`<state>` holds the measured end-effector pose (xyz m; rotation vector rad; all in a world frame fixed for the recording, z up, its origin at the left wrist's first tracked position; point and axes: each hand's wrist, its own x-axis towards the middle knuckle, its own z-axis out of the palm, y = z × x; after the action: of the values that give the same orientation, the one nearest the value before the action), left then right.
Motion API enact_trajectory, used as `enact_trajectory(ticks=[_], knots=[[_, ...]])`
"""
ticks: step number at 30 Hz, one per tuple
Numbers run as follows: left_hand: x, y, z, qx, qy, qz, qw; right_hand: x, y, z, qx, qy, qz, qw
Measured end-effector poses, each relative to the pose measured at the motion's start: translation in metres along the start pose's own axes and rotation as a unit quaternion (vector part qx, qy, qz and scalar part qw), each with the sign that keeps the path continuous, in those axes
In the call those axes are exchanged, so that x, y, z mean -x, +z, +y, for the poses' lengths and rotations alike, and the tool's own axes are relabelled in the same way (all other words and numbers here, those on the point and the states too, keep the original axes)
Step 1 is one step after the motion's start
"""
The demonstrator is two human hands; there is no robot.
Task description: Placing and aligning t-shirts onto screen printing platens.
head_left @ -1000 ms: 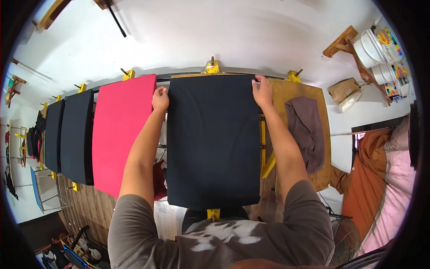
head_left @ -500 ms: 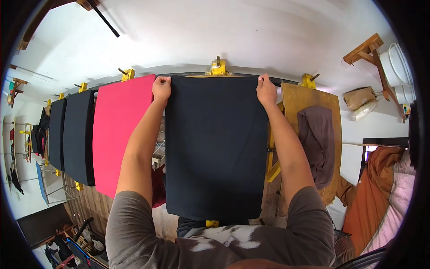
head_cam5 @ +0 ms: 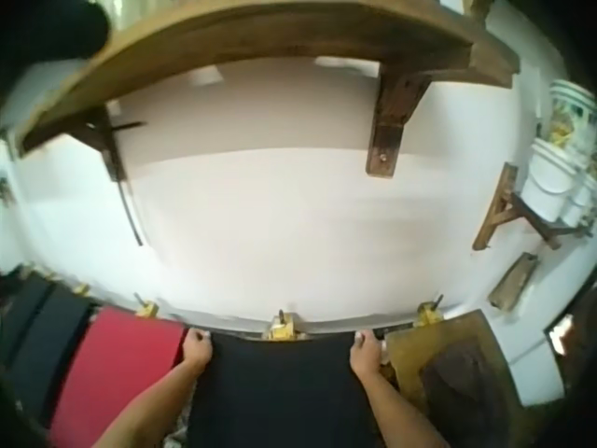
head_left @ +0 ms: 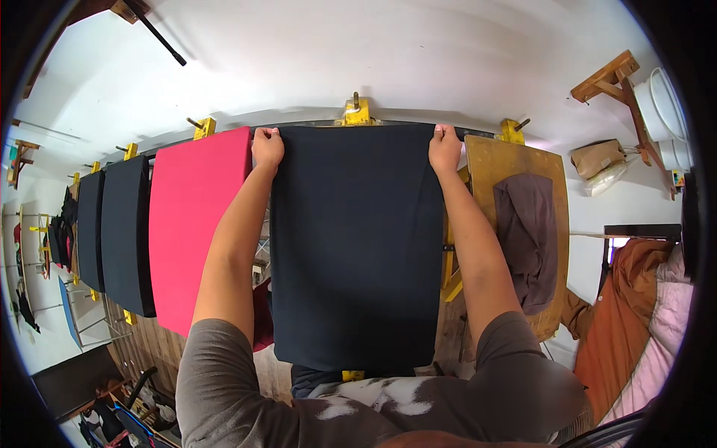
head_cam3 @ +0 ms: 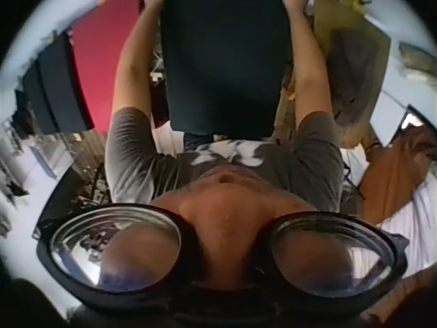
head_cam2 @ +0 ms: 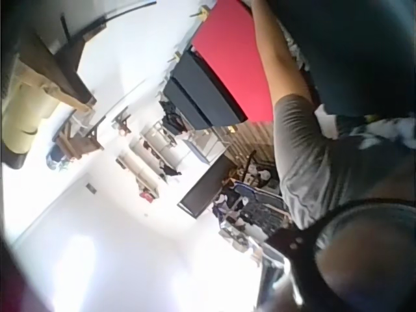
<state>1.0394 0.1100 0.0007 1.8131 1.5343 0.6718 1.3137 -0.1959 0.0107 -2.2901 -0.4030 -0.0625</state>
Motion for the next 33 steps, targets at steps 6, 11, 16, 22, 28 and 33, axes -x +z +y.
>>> enact_trajectory(ticks=[6,11,16,22,28,33], knots=[[-0.002,0.014,-0.015,-0.008,0.024,-0.013,1.000,0.005,0.004,-0.007,0.037,0.019,-0.013,0.999],[-0.008,0.023,-0.017,-0.024,0.038,-0.047,0.998,-0.001,0.004,0.002,0.063,0.056,-0.007,0.996],[0.003,0.008,-0.003,-0.005,0.024,-0.057,0.998,0.003,0.003,-0.008,0.056,0.066,0.002,0.996],[0.075,-0.015,0.065,-0.213,0.286,-0.041,0.933,0.019,-0.027,-0.035,0.077,-0.233,0.080,0.966],[0.098,-0.004,0.055,-0.328,0.323,-0.120,0.880,0.028,-0.028,-0.015,0.177,-0.258,-0.131,0.941],[0.087,-0.005,0.049,-0.318,0.356,-0.110,0.872,0.013,-0.036,-0.013,0.139,-0.247,-0.203,0.937]])
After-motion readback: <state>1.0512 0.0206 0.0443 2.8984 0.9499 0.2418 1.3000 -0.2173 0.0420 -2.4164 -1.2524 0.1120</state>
